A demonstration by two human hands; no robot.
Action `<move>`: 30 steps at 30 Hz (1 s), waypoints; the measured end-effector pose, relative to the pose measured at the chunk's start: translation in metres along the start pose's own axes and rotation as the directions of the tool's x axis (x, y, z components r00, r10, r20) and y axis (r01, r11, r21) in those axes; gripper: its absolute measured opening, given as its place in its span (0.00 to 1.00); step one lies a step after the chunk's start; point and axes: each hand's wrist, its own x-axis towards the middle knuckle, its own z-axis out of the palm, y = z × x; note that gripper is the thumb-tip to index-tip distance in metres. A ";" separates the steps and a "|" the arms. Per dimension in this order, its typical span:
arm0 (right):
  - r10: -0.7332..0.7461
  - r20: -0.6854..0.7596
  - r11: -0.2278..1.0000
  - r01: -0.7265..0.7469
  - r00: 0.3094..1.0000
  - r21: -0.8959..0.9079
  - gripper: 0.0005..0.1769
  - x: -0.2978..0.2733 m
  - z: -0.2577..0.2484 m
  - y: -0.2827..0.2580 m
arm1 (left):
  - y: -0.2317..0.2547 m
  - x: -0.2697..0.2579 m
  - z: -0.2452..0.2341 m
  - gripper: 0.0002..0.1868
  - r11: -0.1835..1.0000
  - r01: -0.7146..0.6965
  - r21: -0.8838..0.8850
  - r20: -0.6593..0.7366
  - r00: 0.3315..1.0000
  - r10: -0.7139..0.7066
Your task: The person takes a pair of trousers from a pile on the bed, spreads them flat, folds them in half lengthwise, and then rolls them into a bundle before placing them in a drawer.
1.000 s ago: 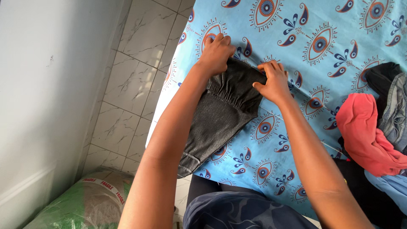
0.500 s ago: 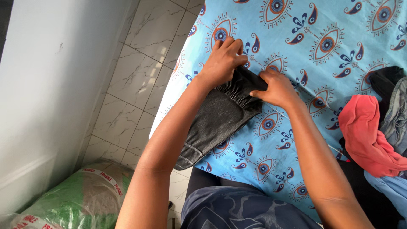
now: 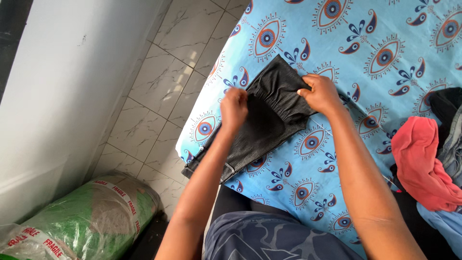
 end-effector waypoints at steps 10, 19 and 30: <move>0.087 0.056 0.996 -0.087 0.995 -0.004 0.16 0.010 -0.001 0.010 | 0.024 0.011 -0.006 0.16 0.979 0.198 -0.043 0.059 0.979 -0.195; -0.046 0.013 0.998 0.047 0.999 -0.032 0.15 0.001 -0.004 0.001 | -0.023 0.001 0.035 0.13 0.955 0.257 -0.146 0.204 0.953 -0.225; -0.205 -0.076 0.962 0.186 0.976 -0.202 0.10 -0.039 -0.014 -0.057 | -0.027 0.000 0.028 0.19 0.926 0.280 -0.252 0.217 0.949 -0.228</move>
